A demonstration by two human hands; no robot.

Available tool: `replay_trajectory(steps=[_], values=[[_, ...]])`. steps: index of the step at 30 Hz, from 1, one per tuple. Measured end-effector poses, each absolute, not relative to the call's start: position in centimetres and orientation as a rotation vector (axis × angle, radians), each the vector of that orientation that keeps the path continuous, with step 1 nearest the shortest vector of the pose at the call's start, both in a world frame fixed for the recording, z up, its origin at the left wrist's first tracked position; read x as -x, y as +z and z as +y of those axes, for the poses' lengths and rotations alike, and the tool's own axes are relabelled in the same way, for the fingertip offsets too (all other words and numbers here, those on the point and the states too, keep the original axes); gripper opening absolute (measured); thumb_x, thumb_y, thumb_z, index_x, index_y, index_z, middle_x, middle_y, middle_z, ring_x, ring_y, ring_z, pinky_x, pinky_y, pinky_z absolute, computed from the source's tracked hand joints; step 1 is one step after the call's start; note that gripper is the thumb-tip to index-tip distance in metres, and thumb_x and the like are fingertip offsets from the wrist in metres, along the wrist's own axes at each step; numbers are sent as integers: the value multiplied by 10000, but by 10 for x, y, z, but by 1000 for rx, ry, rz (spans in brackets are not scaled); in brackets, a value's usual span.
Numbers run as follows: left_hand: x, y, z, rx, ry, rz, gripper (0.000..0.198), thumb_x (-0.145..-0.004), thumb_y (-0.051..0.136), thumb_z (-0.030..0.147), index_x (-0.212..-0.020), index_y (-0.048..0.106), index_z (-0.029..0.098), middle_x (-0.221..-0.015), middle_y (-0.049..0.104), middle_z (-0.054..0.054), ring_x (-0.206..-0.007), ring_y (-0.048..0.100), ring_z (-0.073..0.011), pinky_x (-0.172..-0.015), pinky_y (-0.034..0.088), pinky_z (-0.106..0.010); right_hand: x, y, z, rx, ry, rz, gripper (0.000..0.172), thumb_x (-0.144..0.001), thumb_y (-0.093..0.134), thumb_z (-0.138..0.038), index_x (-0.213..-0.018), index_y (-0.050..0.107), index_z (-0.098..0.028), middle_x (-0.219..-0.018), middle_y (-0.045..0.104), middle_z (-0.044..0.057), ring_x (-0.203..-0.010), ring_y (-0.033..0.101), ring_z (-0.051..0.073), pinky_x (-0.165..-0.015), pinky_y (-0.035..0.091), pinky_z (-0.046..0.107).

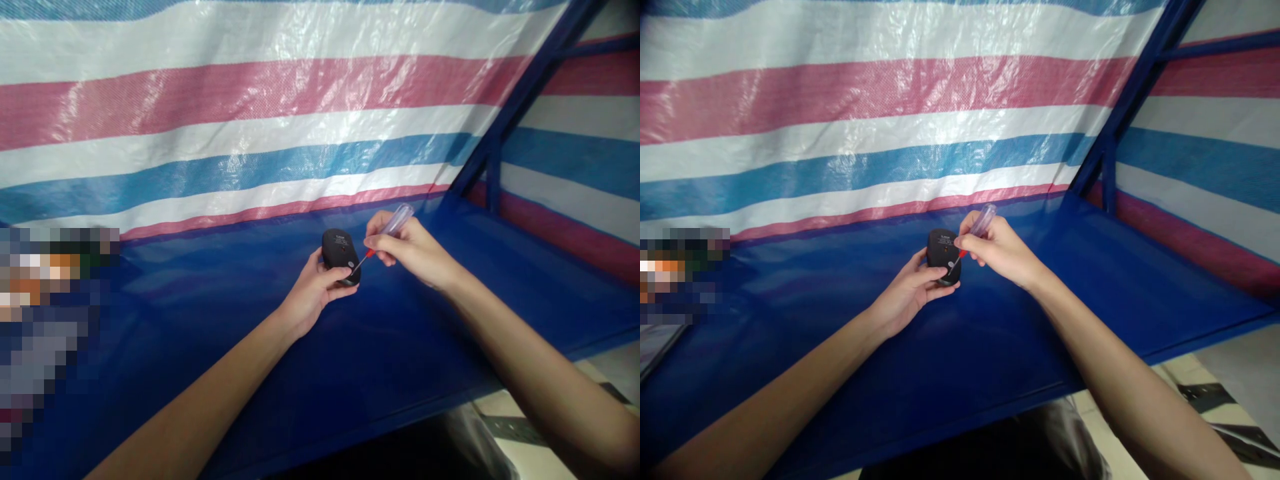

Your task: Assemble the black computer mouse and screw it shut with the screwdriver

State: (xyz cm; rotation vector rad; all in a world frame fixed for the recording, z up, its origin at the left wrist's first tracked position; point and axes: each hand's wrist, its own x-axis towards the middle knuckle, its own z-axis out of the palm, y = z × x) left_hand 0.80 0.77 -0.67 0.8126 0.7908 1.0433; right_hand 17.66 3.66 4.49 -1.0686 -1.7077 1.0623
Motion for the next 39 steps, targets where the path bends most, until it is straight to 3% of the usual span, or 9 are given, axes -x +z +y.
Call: replay_trajectory(steps=[20, 39], values=[[-6, -8, 7, -855, 1013, 801, 548, -749, 632, 134, -1249, 411, 179, -1032, 644, -101, -783, 679, -188, -760, 544, -349, -184, 46, 38, 1041, 1071, -1735, 91, -701, 598, -189, -726, 511, -186, -526, 516, -62, -471, 457, 73, -417, 308, 198], [-6, -8, 7, -863, 1016, 786, 593, -708, 655, 135, -1241, 402, 195, -980, 636, -83, -780, 669, -202, -735, 534, -381, -182, 47, 37, 999, 1132, -1642, 91, -671, 604, -187, -690, 515, -183, -501, 518, -56, -451, 477, 84, -426, 335, 208]])
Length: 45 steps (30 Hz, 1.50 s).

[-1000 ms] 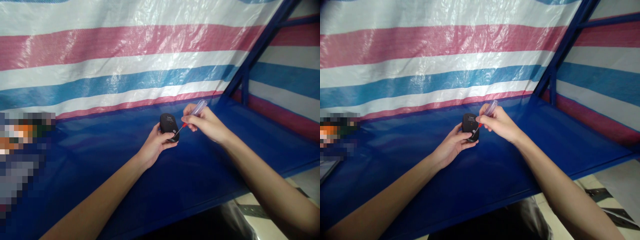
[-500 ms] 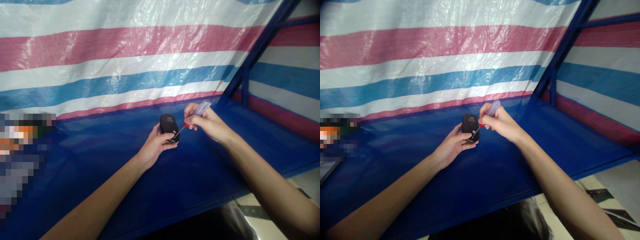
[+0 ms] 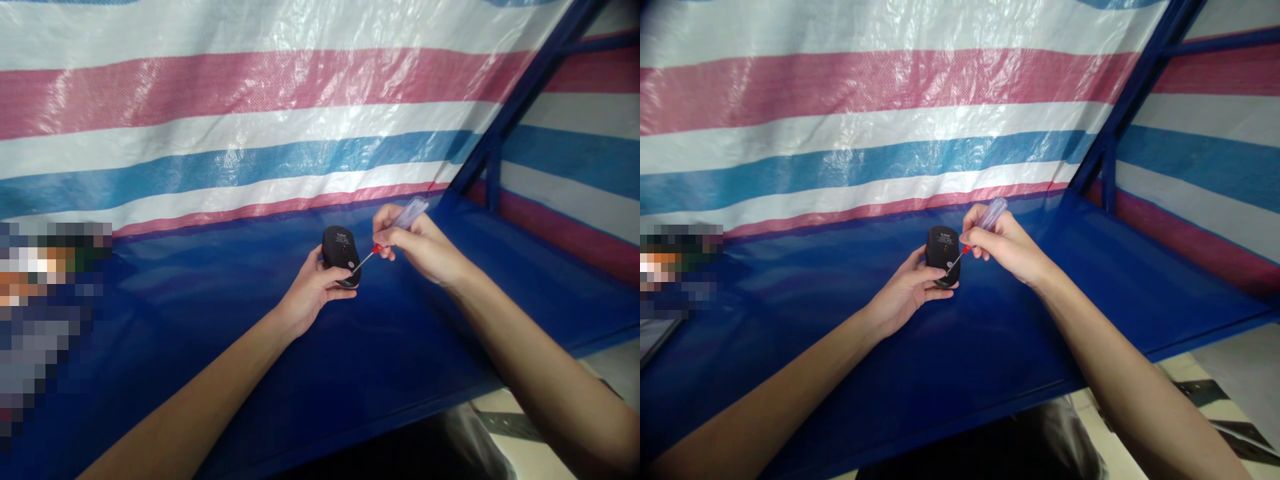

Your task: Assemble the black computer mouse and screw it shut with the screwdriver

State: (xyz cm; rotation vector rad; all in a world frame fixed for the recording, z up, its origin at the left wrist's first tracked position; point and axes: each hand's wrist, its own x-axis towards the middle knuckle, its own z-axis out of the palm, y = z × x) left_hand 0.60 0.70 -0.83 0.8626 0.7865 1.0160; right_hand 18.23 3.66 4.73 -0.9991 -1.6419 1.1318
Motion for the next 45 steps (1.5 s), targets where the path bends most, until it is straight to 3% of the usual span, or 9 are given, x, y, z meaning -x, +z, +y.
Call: replay_trajectory(steps=[25, 29, 36, 41, 43, 45], values=[[-6, -6, 5, -848, 1026, 809, 615, -687, 606, 106, -1255, 386, 193, -959, 642, -84, -751, 670, -201, -696, 521, -357, -185, 47, 41, 1033, 1077, -1592, 96, -672, 607, -191, -656, 512, -185, -479, 482, -63, -414, 431, 72, -419, 335, 212], [-7, -5, 5, -843, 1050, 830, 636, -668, 600, 96, -1258, 383, 196, -968, 631, -80, -733, 668, -201, -681, 521, -361, -192, 40, 53, 1221, 878, -1586, 180, -690, 644, -251, -608, 502, -176, -459, 418, -75, -381, 349, 48, -377, 247, 202], [-8, -4, 6, -849, 1045, 847, 637, -661, 593, 87, -1251, 373, 188, -960, 620, -74, -727, 668, -195, -669, 525, -344, -214, 8, 88, 1689, 922, -1737, 324, -752, 586, -395, -539, 462, -184, -384, 378, -65, -334, 301, 58, -349, 215, 220], [-8, -4, 5, -854, 1041, 832, 637, -666, 591, 92, -1257, 376, 191, -962, 622, -75, -726, 667, -196, -668, 526, -348, -222, 0, 99, 1839, 683, -1812, 268, -697, 652, -416, -650, 541, -177, -422, 492, -38, -384, 434, 99, -407, 303, 235], [-8, -4, 5, -854, 1044, 827, 647, -665, 596, 95, -1266, 374, 192, -968, 623, -78, -733, 666, -198, -672, 526, -351, -221, -1, 100, 1910, 562, -1855, 286, -682, 666, -410, -800, 591, -161, -495, 579, -6, -468, 532, 143, -472, 361, 250], [-8, -4, 5, -853, 1043, 828, 657, -664, 600, 96, -1273, 373, 193, -977, 623, -82, -738, 666, -199, -672, 526, -352, -219, -3, 100, 1961, 456, -1899, 420, -694, 654, -411, -1004, 589, -136, -663, 669, 61, -619, 619, 203, -570, 415, 279]])
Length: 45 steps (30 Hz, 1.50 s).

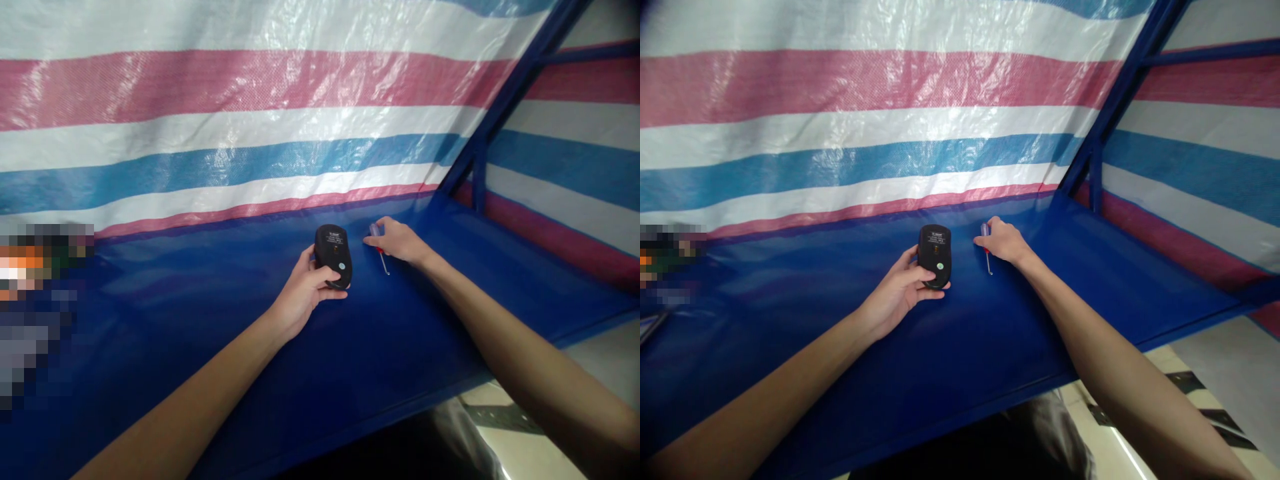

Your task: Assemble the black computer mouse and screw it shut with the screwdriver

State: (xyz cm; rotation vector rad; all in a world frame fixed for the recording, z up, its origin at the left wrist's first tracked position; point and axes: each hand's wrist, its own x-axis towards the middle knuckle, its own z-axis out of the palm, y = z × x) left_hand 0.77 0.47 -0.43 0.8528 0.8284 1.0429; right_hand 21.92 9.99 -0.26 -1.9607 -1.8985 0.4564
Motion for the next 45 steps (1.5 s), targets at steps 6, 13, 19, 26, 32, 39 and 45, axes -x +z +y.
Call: replay_trajectory(steps=[6, 13, 19, 26, 32, 39, 45], values=[[-8, -3, 4, -866, 1029, 824, 651, -682, 608, 107, -1282, 370, 190, -992, 624, -89, -738, 664, -193, -668, 528, -338, -213, -4, 95, 2022, 277, -2012, 536, -773, 572, -406, -1227, 518, -126, -1013, 677, 179, -972, 619, 326, -775, 430, 362], [-7, -6, 5, -959, 972, 772, 582, -736, 610, 151, -1286, 437, 233, -1006, 618, -72, -776, 653, -178, -653, 530, -287, -194, 22, 64, 1665, 41, -1977, 381, -889, 422, -449, -1104, 584, -180, -797, 665, 85, -756, 625, 250, -713, 432, 361], [-7, -7, 4, -1039, 1000, 794, 680, -732, 680, 197, -1343, 410, 326, -1114, 565, -62, -881, 621, -176, -677, 548, -283, -161, 22, 39, 1271, 400, -2037, 368, -813, 552, -497, -1074, 571, -238, -1141, 587, 61, -794, 587, 174, -669, 461, 311], [-7, -6, 5, -998, 1049, 794, 722, -787, 655, 280, -1417, 306, 335, -1090, 611, -70, -881, 617, -170, -648, 529, -252, -162, 16, 47, 1219, 997, -1720, 369, -753, 604, -399, -1065, 483, -243, -1187, 529, 48, -607, 568, 103, -491, 475, 266], [-3, -7, 10, -912, 1108, 774, 724, -804, 637, 320, -1423, 268, 246, -1035, 644, -104, -782, 641, -173, -623, 533, -281, -165, 21, 45, 1088, 1245, -1579, 291, -798, 541, -298, -1082, 490, -252, -1123, 576, 29, -741, 622, 132, -587, 518, 268], [-6, -6, 9, -898, 1134, 823, 809, -748, 702, 250, -1403, 228, 234, -1049, 634, -106, -807, 651, -182, -662, 548, -294, -164, 19, 39, 865, 1343, -1952, 625, -755, 682, -336, -1302, 389, -258, -1281, 545, 57, -1163, 525, 211, -919, 482, 353], [-3, -6, 11, -854, 1175, 800, 477, -866, 541, 365, -1286, 363, 228, -975, 629, -76, -719, 654, -173, -609, 547, -309, -169, 24, 41, 963, 1296, -1812, 516, -742, 647, -247, -1229, 478, -243, -1161, 611, 36, -1023, 596, 198, -808, 527, 330]])
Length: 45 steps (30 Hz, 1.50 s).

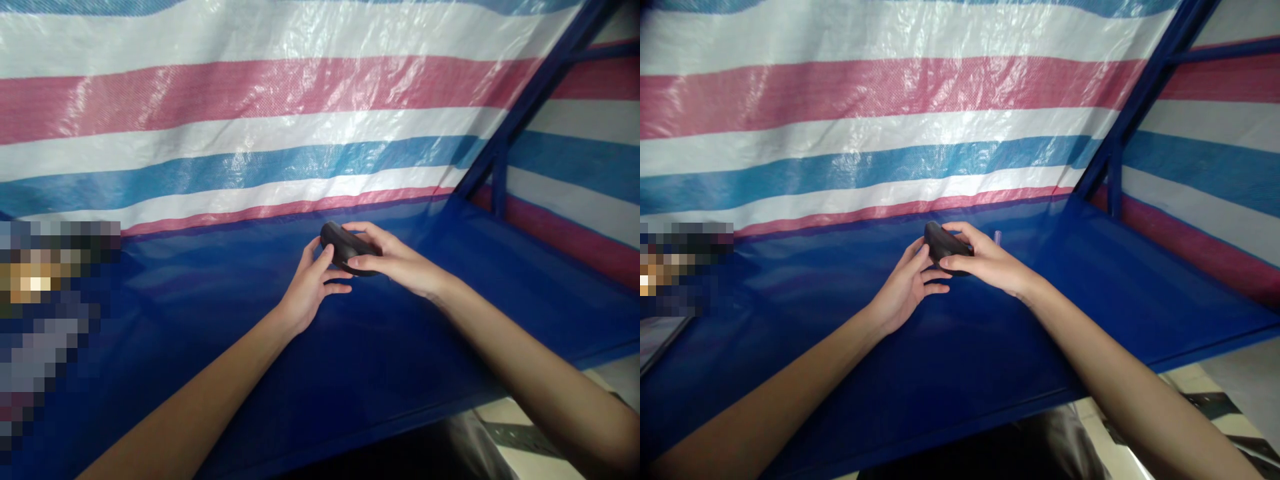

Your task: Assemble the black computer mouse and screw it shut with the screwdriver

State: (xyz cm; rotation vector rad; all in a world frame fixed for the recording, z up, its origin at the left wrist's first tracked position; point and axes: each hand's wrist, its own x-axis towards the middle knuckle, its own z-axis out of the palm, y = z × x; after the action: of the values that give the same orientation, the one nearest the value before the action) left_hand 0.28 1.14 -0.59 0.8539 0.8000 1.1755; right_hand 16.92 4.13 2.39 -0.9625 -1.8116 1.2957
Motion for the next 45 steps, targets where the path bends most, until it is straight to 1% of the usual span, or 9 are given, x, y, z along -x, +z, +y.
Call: replay_trajectory(steps=[4, 8, 10, 12, 15, 18, 23, 30, 45], values=[[0, -7, 14, -819, 1179, 761, 275, -895, 477, 356, -1098, 490, 170, -851, 640, -64, -670, 652, -173, -588, 533, -297, -176, 33, 41, 968, 1479, -1663, 375, -758, 553, -232, -1132, 566, -212, -1039, 642, 56, -740, 645, 174, -551, 539, 275], [1, -8, 17, -767, 1177, 755, 201, -884, 500, 300, -949, 558, 119, -775, 652, -72, -654, 650, -165, -617, 524, -279, -178, 35, 43, 1009, 1517, -1665, 344, -810, 529, -323, -1131, 539, -200, -874, 661, 57, -629, 646, 180, -472, 509, 270], [1, -8, 18, -722, 1206, 781, 172, -881, 508, 270, -922, 564, 113, -757, 653, -64, -640, 651, -157, -641, 524, -280, -178, 32, 45, 1075, 1321, -1760, 358, -822, 541, -386, -1133, 528, -210, -954, 654, 67, -713, 657, 203, -518, 526, 295], [1, -8, 18, -695, 1232, 795, 161, -880, 512, 257, -920, 565, 110, -760, 656, -62, -633, 651, -153, -676, 528, -296, -179, 28, 47, 1085, 997, -1945, 392, -801, 586, -431, -1125, 540, -215, -1085, 620, 74, -877, 641, 226, -679, 547, 346], [1, -7, 17, -672, 1251, 793, 157, -877, 521, 250, -933, 565, 111, -795, 666, -71, -650, 652, -151, -721, 528, -315, -181, 22, 50, 1013, 554, -2234, 535, -740, 665, -461, -1196, 514, -225, -1173, 574, 85, -1069, 568, 262, -904, 471, 421], [0, -7, 17, -667, 1249, 804, 146, -879, 517, 238, -938, 558, 112, -819, 667, -77, -656, 651, -147, -724, 527, -312, -182, 18, 50, 1018, 339, -2342, 617, -744, 668, -448, -1276, 446, -229, -1243, 535, 107, -1129, 537, 280, -933, 444, 456], [0, -7, 17, -709, 1224, 806, 155, -880, 512, 237, -990, 535, 130, -870, 664, -77, -683, 664, -156, -693, 529, -294, -182, 16, 50, 1050, 284, -2375, 605, -781, 622, -467, -1300, 425, -227, -1267, 552, 120, -1150, 538, 295, -935, 435, 486], [1, -6, 18, -735, 1207, 793, 217, -880, 505, 231, -1088, 494, 167, -839, 663, -64, -670, 674, -163, -665, 537, -287, -183, 19, 49, 1073, 346, -2382, 571, -787, 608, -472, -1286, 449, -245, -1258, 567, 110, -1144, 547, 301, -935, 423, 512], [1, -6, 18, -757, 1188, 802, 205, -890, 489, 236, -1078, 495, 153, -786, 660, -55, -621, 653, -143, -663, 539, -287, -183, 20, 49, 1079, 364, -2395, 564, -794, 595, -487, -1283, 455, -243, -1259, 567, 100, -1150, 542, 292, -937, 424, 494]])
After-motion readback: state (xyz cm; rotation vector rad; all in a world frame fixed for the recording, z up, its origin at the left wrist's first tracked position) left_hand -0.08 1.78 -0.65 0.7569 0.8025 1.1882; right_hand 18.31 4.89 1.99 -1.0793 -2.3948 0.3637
